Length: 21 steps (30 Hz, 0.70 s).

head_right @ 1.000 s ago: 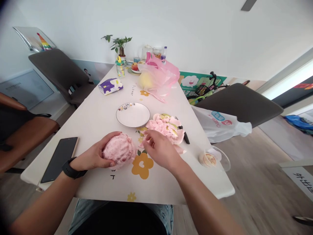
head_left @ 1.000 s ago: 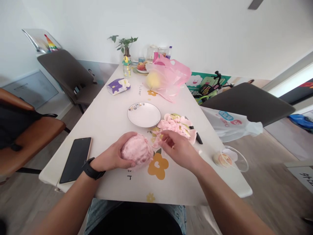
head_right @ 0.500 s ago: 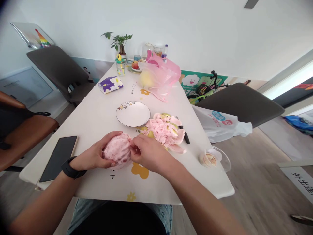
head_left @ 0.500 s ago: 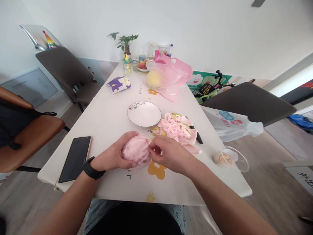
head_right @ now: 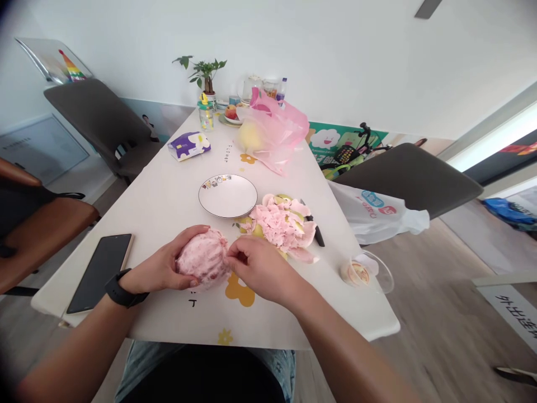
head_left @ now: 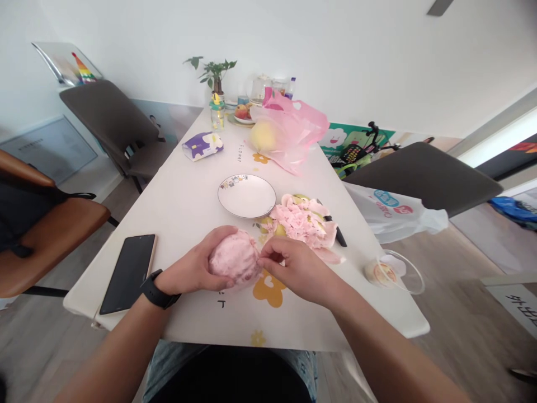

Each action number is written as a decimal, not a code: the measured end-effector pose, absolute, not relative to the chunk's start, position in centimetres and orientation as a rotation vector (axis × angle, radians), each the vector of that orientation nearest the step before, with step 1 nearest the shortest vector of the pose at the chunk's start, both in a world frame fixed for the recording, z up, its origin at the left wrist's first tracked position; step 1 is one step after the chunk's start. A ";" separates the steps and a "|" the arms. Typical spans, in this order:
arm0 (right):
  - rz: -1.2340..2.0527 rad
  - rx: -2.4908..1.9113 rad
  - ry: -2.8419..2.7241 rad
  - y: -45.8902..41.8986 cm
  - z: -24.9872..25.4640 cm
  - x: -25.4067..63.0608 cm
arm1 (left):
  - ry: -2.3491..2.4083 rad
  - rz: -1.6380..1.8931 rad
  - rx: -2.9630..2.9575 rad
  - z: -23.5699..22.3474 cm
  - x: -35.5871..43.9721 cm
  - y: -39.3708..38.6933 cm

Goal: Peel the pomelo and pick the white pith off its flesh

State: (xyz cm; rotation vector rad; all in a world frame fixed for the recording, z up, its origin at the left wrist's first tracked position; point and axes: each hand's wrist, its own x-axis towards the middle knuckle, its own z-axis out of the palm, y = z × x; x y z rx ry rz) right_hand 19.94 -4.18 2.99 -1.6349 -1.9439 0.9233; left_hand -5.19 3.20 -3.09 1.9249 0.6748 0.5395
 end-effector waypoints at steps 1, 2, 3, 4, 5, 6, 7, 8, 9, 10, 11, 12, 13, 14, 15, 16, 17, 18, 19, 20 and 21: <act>0.967 -1.662 -1.915 -4.2 3.0 19.8 | 0.674 0.541 1.926 -3.1 -5.2 3.2; 1.018 -1.686 -1.878 -4.1 3.0 19.8 | 0.673 0.544 1.927 -3.1 -5.2 3.2; 1.068 -1.704 -1.841 -4.1 2.9 19.7 | 0.674 0.548 1.928 -3.1 -5.2 3.2; 1.108 -1.713 -1.808 -4.0 2.8 19.7 | 0.678 0.551 1.929 -3.2 -5.2 3.2; 1.138 -1.714 -1.782 -3.9 2.7 19.7 | 0.683 0.554 1.929 -3.2 -5.1 3.2; 1.160 -1.712 -1.761 -3.9 2.6 19.7 | 0.686 0.555 1.929 -3.2 -5.1 3.1; 1.184 -1.709 -1.744 -3.8 2.5 19.8 | 0.685 0.556 1.928 -3.2 -5.1 3.1; 1.217 -1.705 -1.724 -3.7 2.4 19.9 | 0.683 0.554 1.925 -3.2 -5.1 3.1; 1.259 -1.701 -1.702 -3.7 2.3 19.9 | 0.681 0.552 1.924 -3.2 -5.1 3.1; 1.300 -1.694 -1.680 -3.6 2.2 20.0 | 0.679 0.547 1.925 -3.2 -5.1 3.1; 1.335 -1.684 -1.662 -3.6 2.1 20.1 | 0.680 0.544 1.926 -3.2 -5.2 3.2; 1.360 -1.670 -1.649 -3.5 2.0 20.2 | 0.682 0.542 1.926 -3.3 -5.2 3.2; 1.372 -1.658 -1.644 -3.5 1.9 20.2 | 0.684 0.541 1.927 -3.3 -5.2 3.2; 1.375 -1.650 -1.644 -3.4 1.9 20.3 | 0.685 0.543 1.928 -3.3 -5.3 3.2; 1.372 -1.649 -1.642 -3.4 1.8 20.3 | 0.686 0.543 1.930 -3.3 -5.3 3.2; 1.364 -1.655 -1.636 -3.3 1.8 20.3 | 0.686 0.543 1.930 -3.4 -5.3 3.2; 1.353 -1.666 -1.627 -3.3 1.7 20.3 | 0.686 0.543 1.930 -3.3 -5.3 3.2; 1.338 -1.679 -1.616 -3.1 1.6 20.3 | 0.684 0.540 1.929 -3.3 -5.3 3.2; 1.320 -1.691 -1.605 -3.0 1.5 20.3 | 0.682 0.539 1.929 -3.3 -5.3 3.2; 1.300 -1.701 -1.589 -2.8 1.3 20.4 | 0.680 0.538 1.930 -3.3 -5.3 3.2; 1.278 -1.711 -1.571 -2.6 1.1 20.5 | 0.678 0.539 1.932 -3.3 -5.3 3.2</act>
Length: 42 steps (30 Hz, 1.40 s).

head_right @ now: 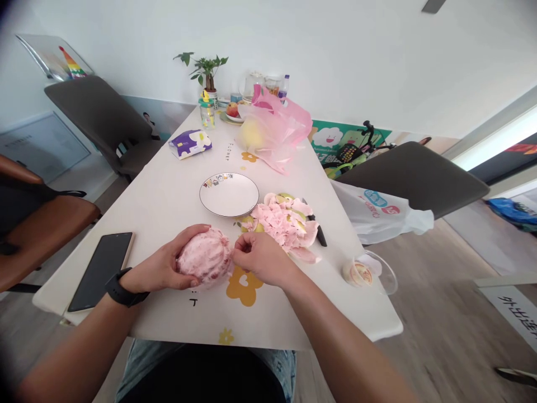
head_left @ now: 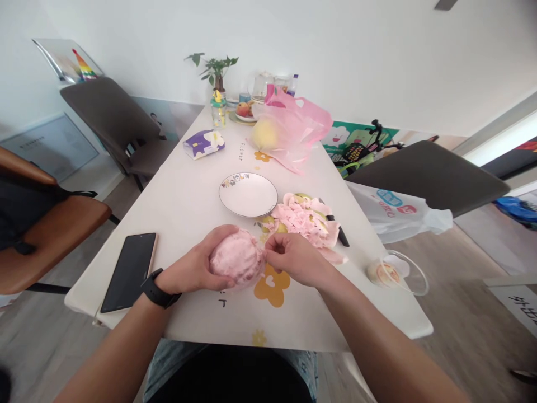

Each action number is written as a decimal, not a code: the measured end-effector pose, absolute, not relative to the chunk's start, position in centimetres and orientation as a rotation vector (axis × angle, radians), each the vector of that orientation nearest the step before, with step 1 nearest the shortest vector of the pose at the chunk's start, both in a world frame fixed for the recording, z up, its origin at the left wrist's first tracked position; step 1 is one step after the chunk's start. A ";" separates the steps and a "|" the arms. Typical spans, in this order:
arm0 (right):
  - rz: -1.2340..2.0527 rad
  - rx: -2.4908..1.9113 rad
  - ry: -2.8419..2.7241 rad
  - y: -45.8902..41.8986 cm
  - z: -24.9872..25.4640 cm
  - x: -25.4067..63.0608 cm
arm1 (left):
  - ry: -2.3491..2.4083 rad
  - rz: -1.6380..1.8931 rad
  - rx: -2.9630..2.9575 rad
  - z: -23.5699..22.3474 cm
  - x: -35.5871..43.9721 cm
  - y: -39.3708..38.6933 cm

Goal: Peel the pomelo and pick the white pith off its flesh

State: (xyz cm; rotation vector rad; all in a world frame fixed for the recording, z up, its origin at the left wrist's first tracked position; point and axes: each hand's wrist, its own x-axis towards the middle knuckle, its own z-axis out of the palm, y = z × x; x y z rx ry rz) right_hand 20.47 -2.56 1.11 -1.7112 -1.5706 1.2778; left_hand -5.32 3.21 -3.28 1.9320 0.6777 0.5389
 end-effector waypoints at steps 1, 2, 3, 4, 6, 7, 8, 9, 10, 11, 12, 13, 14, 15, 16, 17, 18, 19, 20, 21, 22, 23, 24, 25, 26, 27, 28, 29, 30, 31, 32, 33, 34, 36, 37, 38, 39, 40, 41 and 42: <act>1.251 -1.728 -1.549 -2.3 0.9 20.7 | 0.677 0.541 1.936 -3.3 -5.3 3.2; 1.216 -1.754 -1.526 -2.0 0.6 20.9 | 0.679 0.541 1.941 -3.3 -5.3 3.2; 1.171 -1.791 -1.503 -1.7 0.3 21.2 | 0.683 0.540 1.945 -3.3 -5.4 3.2; 1.121 -1.834 -1.483 -1.5 0.0 21.6 | 0.688 0.538 1.949 -3.3 -5.4 3.2; 1.028 -1.910 -1.470 -1.3 -0.5 22.4 | 0.696 0.533 1.955 -3.4 -5.4 3.3; 0.977 -1.931 -1.482 -1.3 -0.7 22.7 | 0.696 0.532 1.956 -3.4 -5.5 3.3; 0.914 -1.937 -1.511 -1.3 -0.8 23.1 | 0.693 0.532 1.955 -3.4 -5.5 3.3; 0.835 -1.933 -1.555 -1.5 -0.8 23.4 | 0.689 0.534 1.955 -3.5 -5.5 3.3; 0.749 -1.921 -1.612 -1.6 -0.8 23.6 | 0.686 0.534 1.955 -3.5 -5.6 3.3; 0.668 -1.907 -1.676 -1.8 -0.7 23.8 | 0.681 0.535 1.955 -3.5 -5.6 3.3; 0.602 -1.898 -1.736 -1.9 -0.6 23.8 | 0.677 0.534 1.955 -3.5 -5.6 3.3; 0.563 -1.899 -1.789 -2.1 -0.5 23.8 | 0.674 0.533 1.954 -3.5 -5.6 3.3; 0.545 -1.908 -1.829 -2.2 -0.3 23.8 | 0.668 0.533 1.954 -3.5 -5.6 3.2; 0.539 -1.927 -1.857 -2.3 -0.2 23.6 | 0.662 0.534 1.952 -3.5 -5.6 3.2; 0.530 -1.947 -1.871 -2.4 -0.2 23.5 | 0.657 0.537 1.949 -3.5 -5.5 3.2; 0.512 -1.961 -1.877 -2.5 -0.2 23.3 | 0.655 0.541 1.947 -3.6 -5.5 3.2; 0.495 -1.959 -1.880 -2.6 -0.2 23.1 | 0.656 0.544 1.943 -3.6 -5.5 3.2; 0.489 -1.940 -1.887 -2.6 -0.3 22.9 | 0.659 0.549 1.937 -3.7 -5.5 3.2; 0.493 -1.907 -1.895 -2.7 -0.3 22.6 | 0.664 0.553 1.928 -3.7 -5.5 3.2; 0.508 -1.870 -1.908 -2.9 -0.4 22.4 | 0.671 0.556 1.917 -3.8 -5.5 3.2; 0.531 -1.839 -1.924 -3.0 -0.4 22.2 | 0.676 0.561 1.907 -3.8 -5.5 3.2; 0.558 -1.820 -1.942 -3.1 -0.4 22.1 | 0.682 0.568 1.900 -3.8 -5.4 3.1; 0.580 -1.810 -1.959 -3.3 -0.4 21.9 | 0.689 0.576 1.899 -3.7 -5.3 3.1; 0.594 -1.803 -1.966 -3.5 -0.3 21.7 | 0.701 0.584 1.908 -3.6 -5.2 3.0; 0.598 -1.790 -1.961 -3.7 -0.1 21.4 | 0.718 0.593 1.929 -3.5 -5.0 2.9; 0.598 -1.769 -1.946 -4.0 0.0 21.2 | 0.738 0.600 1.958 -3.2 -4.7 2.8; 0.595 -1.739 -1.928 -4.3 0.2 20.9 | 0.766 0.603 1.993 -3.0 -4.5 2.7; 0.591 -1.708 -1.914 -4.6 0.5 20.6 | 0.792 0.598 2.034 -2.6 -4.2 2.5; 0.586 -1.683 -1.908 -4.9 0.8 20.3 | 0.817 0.594 2.065 -2.3 -3.9 2.3; 0.577 -1.666 -1.915 -5.2 1.1 19.9 | 0.839 0.581 2.088 -2.0 -3.6 2.2; 0.565 -1.662 -1.931 -5.4 1.3 19.6 | 0.867 0.567 2.104 -1.7 -3.2 1.9; 0.548 -1.670 -1.948 -5.6 1.6 19.2 | 0.903 0.569 2.118 -1.5 -2.9 1.7; 0.526 -1.688 -1.963 -5.8 1.9 18.9 | 0.937 0.570 2.126 -1.3 -2.6 1.4; 0.478 -1.747 -1.979 -5.8 2.3 18.3 | 0.974 0.591 2.150 -1.1 -2.0 0.8; 0.457 -1.782 -1.978 -5.8 2.5 18.1 | 0.987 0.612 2.167 -1.1 -1.6 0.4; 0.441 -1.820 -1.973 -5.7 2.7 17.9 | 0.997 0.618 2.193 -1.1 -1.2 -0.1; 0.428 -1.860 -1.964 -5.6 2.9 17.8 | 1.011 0.643 2.223 -1.1 -0.8 -0.5; 0.419 -1.899 -1.959 -5.6 3.1 17.7 | 1.016 0.657 2.262 -1.0 -0.4 -1.0; 0.414 -1.935 -1.961 -5.7 3.3 17.7 | 1.028 0.672 2.303 -1.0 0.0 -1.5; 0.410 -1.961 -1.979 -5.7 3.6 17.7 | 1.046 0.685 2.340 -1.0 0.4 -1.9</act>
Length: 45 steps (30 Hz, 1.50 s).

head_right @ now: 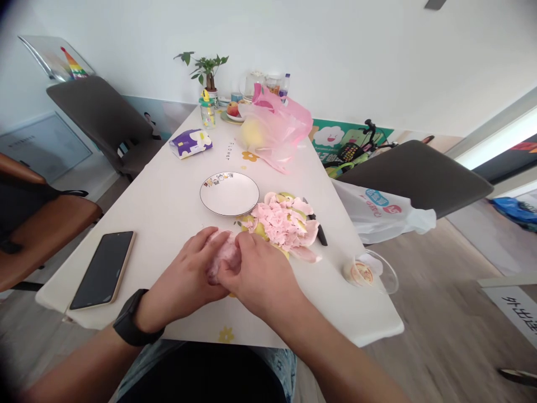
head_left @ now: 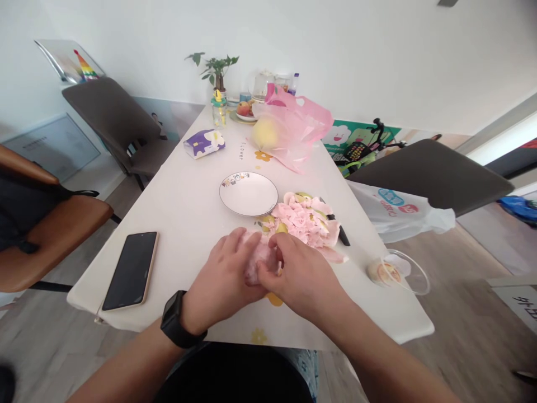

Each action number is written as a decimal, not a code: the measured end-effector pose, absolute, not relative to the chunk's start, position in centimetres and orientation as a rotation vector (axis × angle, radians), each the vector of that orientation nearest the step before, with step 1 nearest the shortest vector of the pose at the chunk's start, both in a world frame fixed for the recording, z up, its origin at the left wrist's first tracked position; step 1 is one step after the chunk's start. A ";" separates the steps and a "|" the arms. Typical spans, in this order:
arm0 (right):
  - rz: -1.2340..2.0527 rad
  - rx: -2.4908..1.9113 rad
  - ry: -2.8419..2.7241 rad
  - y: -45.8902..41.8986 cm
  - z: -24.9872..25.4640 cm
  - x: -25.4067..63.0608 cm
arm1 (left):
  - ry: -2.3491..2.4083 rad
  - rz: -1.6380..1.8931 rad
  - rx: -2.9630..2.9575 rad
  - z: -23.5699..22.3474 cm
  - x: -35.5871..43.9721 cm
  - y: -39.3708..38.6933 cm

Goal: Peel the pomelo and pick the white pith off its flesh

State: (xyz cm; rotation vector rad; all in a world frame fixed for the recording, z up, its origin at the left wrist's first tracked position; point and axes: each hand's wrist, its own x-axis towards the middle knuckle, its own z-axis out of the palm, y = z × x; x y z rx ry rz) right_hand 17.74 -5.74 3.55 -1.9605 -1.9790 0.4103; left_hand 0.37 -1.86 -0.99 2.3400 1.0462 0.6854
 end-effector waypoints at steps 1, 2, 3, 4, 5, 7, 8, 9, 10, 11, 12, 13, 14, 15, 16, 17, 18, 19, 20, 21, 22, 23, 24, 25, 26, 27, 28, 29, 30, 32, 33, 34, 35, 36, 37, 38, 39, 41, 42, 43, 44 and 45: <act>0.405 -1.977 -2.010 -5.9 3.8 17.8 | 1.054 0.686 2.374 -0.9 0.7 -2.2; 0.398 -1.984 -2.050 -6.0 4.1 17.9 | 1.057 0.685 2.404 -0.8 1.0 -2.4; 0.393 -1.986 -2.092 -6.2 4.4 18.1 | 1.057 0.676 2.428 -0.7 1.2 -2.6; 0.394 -1.989 -2.126 -6.4 4.7 18.3 | 1.057 0.663 2.449 -0.6 1.4 -2.6; 0.403 -1.998 -2.146 -6.6 5.0 18.4 | 1.061 0.649 2.468 -0.5 1.5 -2.7; 0.444 -2.027 -2.150 -6.8 5.3 18.7 | 1.072 0.623 2.501 -0.3 1.6 -2.6; 0.466 -2.039 -2.141 -6.8 5.3 18.8 | 1.079 0.614 2.514 -0.2 1.7 -2.6; 0.482 -2.048 -2.133 -6.9 5.3 18.9 | 1.083 0.609 2.524 -0.2 1.7 -2.5; 0.487 -2.052 -2.127 -6.8 5.3 18.9 | 1.084 0.606 2.530 -0.1 1.7 -2.5; 0.479 -2.052 -2.130 -6.8 5.2 18.9 | 1.087 0.605 2.532 -0.1 1.7 -2.5; 0.461 -2.052 -2.139 -6.8 5.2 18.9 | 1.088 0.603 2.533 -0.1 1.7 -2.5; 0.437 -2.056 -2.153 -6.7 5.1 18.8 | 1.089 0.601 2.534 0.0 1.7 -2.5; 0.413 -2.065 -2.169 -6.7 5.1 18.7 | 1.089 0.596 2.535 0.0 1.7 -2.5; 0.395 -2.077 -2.186 -6.6 5.1 18.6 | 1.088 0.592 2.536 0.0 1.7 -2.4; 0.385 -2.089 -2.202 -6.5 5.1 18.5 | 1.087 0.590 2.537 0.1 1.7 -2.4; 0.382 -2.098 -2.217 -6.3 5.1 18.5 | 1.087 0.591 2.535 0.1 1.7 -2.4; 0.382 -2.105 -2.225 -6.2 5.1 18.5 | 1.085 0.591 2.533 0.1 1.7 -2.4; 0.387 -2.111 -2.223 -6.0 5.1 18.6 | 1.084 0.592 2.530 0.1 1.7 -2.4; 0.397 -2.113 -2.213 -5.9 5.2 18.8 | 1.081 0.595 2.527 0.1 1.6 -2.4; 0.417 -2.108 -2.196 -5.8 5.2 19.0 | 1.082 0.597 2.524 0.0 1.6 -2.4; 0.449 -2.087 -2.178 -5.7 5.2 19.3 | 1.085 0.598 2.521 0.0 1.6 -2.4; 0.496 -2.047 -2.164 -5.7 5.2 19.6 | 1.090 0.601 2.519 -0.1 1.6 -2.4; 0.551 -1.993 -2.152 -5.8 5.3 19.9 | 1.095 0.604 2.517 -0.1 1.5 -2.4; 0.610 -1.933 -2.142 -5.9 5.3 20.2 | 1.100 0.605 2.516 -0.2 1.5 -2.4; 0.663 -1.884 -2.129 -6.1 5.3 20.4 | 1.100 0.603 2.518 -0.2 1.5 -2.4; 0.698 -1.859 -2.109 -6.2 5.3 20.6 | 1.097 0.602 2.521 -0.3 1.5 -2.4; 0.715 -1.859 -2.088 -6.4 5.2 20.7 | 1.094 0.600 2.525 -0.3 1.5 -2.4; 0.716 -1.872 -2.071 -6.5 5.2 20.7 | 1.094 0.594 2.527 -0.3 1.4 -2.4; 0.704 -1.886 -2.062 -6.5 5.1 20.6 | 1.098 0.587 2.529 -0.3 1.4 -2.4; 0.658 -1.900 -2.065 -6.5 5.0 20.4 | 1.107 0.575 2.534 -0.2 1.4 -2.5; 0.629 -1.903 -2.077 -6.5 5.0 20.2 | 1.108 0.571 2.536 -0.2 1.4 -2.5; 0.588 -1.909 -2.095 -6.4 4.9 20.1 | 1.107 0.570 2.540 -0.2 1.4 -2.6; 0.534 -1.919 -2.119 -6.3 4.8 19.9 | 1.106 0.572 2.544 -0.1 1.5 -2.6; 0.471 -1.934 -2.144 -6.2 4.7 19.8 | 1.105 0.578 2.547 -0.1 1.5 -2.6; 0.407 -1.952 -2.165 -6.1 4.6 19.7 | 1.104 0.579 2.549 -0.1 1.5 -2.6; 0.352 -1.970 -2.179 -5.9 4.5 19.7 | 1.102 0.578 2.549 -0.1 1.6 -2.6; 0.318 -1.983 -2.180 -5.8 4.4 19.8 | 1.102 0.577 2.548 0.0 1.6 -2.5; 0.356 -1.956 -2.152 -5.7 4.2 20.2 | 1.104 0.573 2.536 0.0 1.6 -2.5; 0.420 -1.910 -2.124 -5.7 4.1 20.5 | 1.105 0.575 2.529 0.0 1.5 -2.4; 0.500 -1.847 -2.087 -5.8 3.9 20.7 | 1.105 0.583 2.523 0.0 1.5 -2.4; 0.577 -1.780 -2.040 -6.0 3.7 21.0 | 1.105 0.595 2.516 -0.1 1.4 -2.3; 0.637 -1.722 -1.989 -6.2 3.4 21.1 | 1.102 0.604 2.511 -0.1 1.4 -2.3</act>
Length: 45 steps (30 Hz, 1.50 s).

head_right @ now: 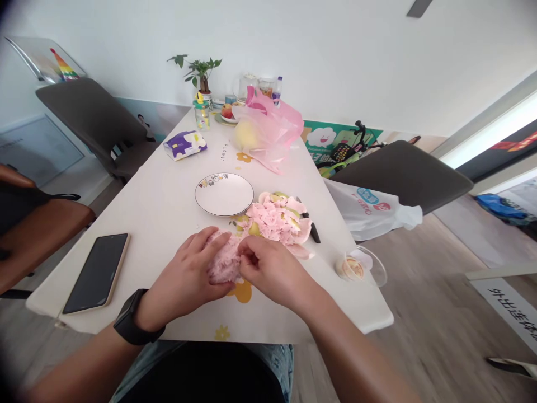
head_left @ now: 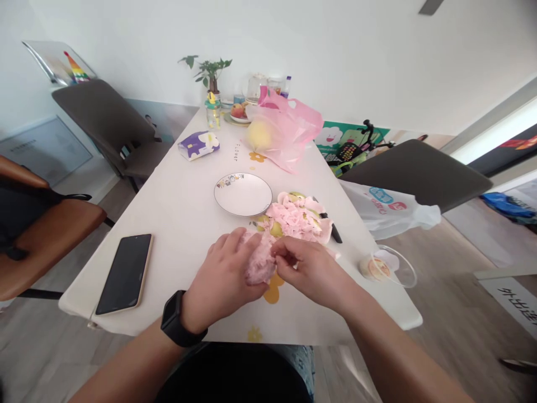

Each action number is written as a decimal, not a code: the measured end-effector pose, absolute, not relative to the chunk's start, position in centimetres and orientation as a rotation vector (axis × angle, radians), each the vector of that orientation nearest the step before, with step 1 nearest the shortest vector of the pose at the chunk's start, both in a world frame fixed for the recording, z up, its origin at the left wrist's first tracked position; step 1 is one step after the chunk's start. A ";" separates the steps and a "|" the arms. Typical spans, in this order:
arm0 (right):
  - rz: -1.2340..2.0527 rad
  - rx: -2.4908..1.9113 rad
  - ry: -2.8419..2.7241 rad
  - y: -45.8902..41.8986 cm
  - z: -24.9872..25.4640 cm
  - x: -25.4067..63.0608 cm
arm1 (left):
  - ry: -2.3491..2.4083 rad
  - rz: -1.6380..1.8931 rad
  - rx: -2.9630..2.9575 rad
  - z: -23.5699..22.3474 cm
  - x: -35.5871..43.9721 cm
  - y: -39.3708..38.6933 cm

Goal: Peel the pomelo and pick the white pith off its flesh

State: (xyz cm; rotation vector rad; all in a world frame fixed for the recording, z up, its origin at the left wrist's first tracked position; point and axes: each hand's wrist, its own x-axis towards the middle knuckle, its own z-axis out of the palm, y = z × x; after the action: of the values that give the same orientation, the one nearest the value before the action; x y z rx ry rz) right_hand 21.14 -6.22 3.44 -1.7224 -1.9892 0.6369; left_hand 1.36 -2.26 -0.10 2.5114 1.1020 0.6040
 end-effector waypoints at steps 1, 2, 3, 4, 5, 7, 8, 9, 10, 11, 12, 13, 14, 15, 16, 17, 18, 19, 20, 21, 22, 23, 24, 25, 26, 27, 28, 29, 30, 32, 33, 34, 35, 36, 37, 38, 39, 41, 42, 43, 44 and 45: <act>0.675 -1.683 -1.942 -6.5 3.2 21.2 | 1.097 0.611 2.508 -0.1 1.3 -2.2; 0.693 -1.668 -1.904 -6.7 2.9 21.2 | 1.092 0.615 2.506 -0.2 1.3 -2.2; 0.699 -1.669 -1.877 -6.9 2.7 21.1 | 1.088 0.616 2.505 -0.2 1.2 -2.2; 0.696 -1.679 -1.860 -7.1 2.6 21.0 | 1.085 0.616 2.506 -0.2 1.2 -2.1; 0.688 -1.689 -1.851 -7.3 2.5 20.8 | 1.082 0.616 2.510 -0.2 1.2 -2.1; 0.679 -1.696 -1.848 -7.3 2.6 20.6 | 1.080 0.614 2.519 -0.2 1.2 -2.1; 0.678 -1.695 -1.852 -7.3 2.8 20.5 | 1.080 0.608 2.520 -0.2 1.2 -2.2; 0.683 -1.694 -1.860 -7.2 3.0 20.4 | 1.081 0.600 2.520 -0.2 1.2 -2.2; 0.692 -1.697 -1.871 -7.1 3.2 20.4 | 1.082 0.592 2.520 -0.2 1.2 -2.2; 0.702 -1.704 -1.880 -6.9 3.4 20.4 | 1.082 0.585 2.519 -0.2 1.2 -2.2; 0.708 -1.715 -1.884 -6.8 3.5 20.4 | 1.082 0.580 2.518 -0.2 1.2 -2.3; 0.711 -1.724 -1.881 -6.6 3.5 20.4 | 1.082 0.578 2.517 -0.2 1.2 -2.3; 0.717 -1.732 -1.870 -6.5 3.5 20.3 | 1.083 0.580 2.516 -0.2 1.2 -2.3; 0.726 -1.740 -1.851 -6.5 3.4 20.3 | 1.082 0.585 2.515 -0.2 1.2 -2.3; 0.737 -1.747 -1.824 -6.4 3.3 20.2 | 1.082 0.591 2.511 -0.2 1.2 -2.3; 0.749 -1.755 -1.793 -6.4 3.2 20.2 | 1.082 0.599 2.507 -0.2 1.2 -2.3; 0.761 -1.764 -1.761 -6.4 3.0 20.1 | 1.080 0.607 2.504 -0.2 1.2 -2.3; 0.769 -1.776 -1.729 -6.3 2.9 20.0 | 1.077 0.614 2.501 -0.3 1.1 -2.2; 0.769 -1.789 -1.698 -6.2 2.7 20.0 | 1.074 0.620 2.498 -0.3 1.1 -2.2; 0.760 -1.806 -1.664 -6.1 2.6 20.1 | 1.069 0.626 2.498 -0.3 1.0 -2.2; 0.743 -1.823 -1.629 -6.0 2.4 20.2 | 1.064 0.631 2.499 -0.3 0.9 -2.2; 0.728 -1.841 -1.593 -5.7 2.2 20.5 | 1.059 0.634 2.499 -0.4 0.9 -2.1; 0.717 -1.858 -1.557 -5.5 2.0 20.8 | 1.055 0.633 2.497 -0.4 0.8 -2.1; 0.711 -1.873 -1.523 -5.2 1.6 21.3 | 1.055 0.631 2.490 -0.5 0.7 -2.1; 0.704 -1.892 -1.493 -4.8 1.2 21.8 | 1.058 0.630 2.479 -0.5 0.6 -2.1; 0.693 -1.908 -1.472 -4.5 0.8 22.4 | 1.065 0.628 2.463 -0.6 0.5 -2.1; 0.664 -1.922 -1.467 -4.2 0.3 23.1 | 1.073 0.626 2.444 -0.7 0.4 -2.1; 0.604 -1.930 -1.482 -3.9 -0.1 23.7 | 1.081 0.626 2.422 -0.7 0.3 -2.0; 0.526 -1.920 -1.526 -3.7 -0.6 24.3 | 1.089 0.624 2.399 -0.8 0.2 -2.0; 0.363 -1.874 -1.684 -3.4 -1.1 25.3 | 1.101 0.610 2.355 -0.8 -0.1 -1.8; 0.284 -1.850 -1.769 -3.3 -1.2 25.6 | 1.107 0.602 2.337 -0.9 -0.2 -1.6; 0.205 -1.839 -1.834 -3.4 -1.1 25.7 | 1.110 0.595 2.321 -0.9 -0.3 -1.5; 0.135 -1.850 -1.868 -3.5 -0.9 25.6 | 1.111 0.589 2.309 -0.9 -0.4 -1.4; 0.086 -1.882 -1.870 -3.7 -0.5 25.4 | 1.110 0.588 2.302 -0.9 -0.4 -1.3; 0.068 -1.925 -1.845 -3.9 0.0 25.0 | 1.108 0.589 2.297 -0.9 -0.4 -1.2; 0.094 -1.965 -1.812 -4.2 0.6 24.4 | 1.107 0.593 2.296 -0.9 -0.4 -1.2; 0.181 -1.993 -1.787 -4.5 1.3 23.7 | 1.106 0.597 2.299 -0.9 -0.4 -1.2; 0.453 -1.943 -1.794 -5.1 2.5 22.2 | 1.109 0.609 2.314 -0.9 -0.2 -1.3; 0.579 -1.897 -1.807 -5.3 3.1 21.5 | 1.107 0.619 2.326 -0.9 -0.1 -1.3; 0.669 -1.868 -1.821 -5.5 3.5 20.8 | 1.099 0.628 2.340 -0.9 0.1 -1.4; 0.731 -1.856 -1.833 -5.6 3.8 20.2 | 1.091 0.636 2.355 -0.9 0.2 -1.5; 0.772 -1.858 -1.836 -5.6 4.0 19.8 | 1.082 0.640 2.369 -0.8 0.2 -1.6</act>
State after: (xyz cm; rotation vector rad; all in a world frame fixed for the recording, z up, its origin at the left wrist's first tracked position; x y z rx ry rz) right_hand 19.80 -5.64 4.00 -1.8575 -1.8356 0.7722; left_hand 0.24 -1.57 -0.83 2.3688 1.0818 0.6397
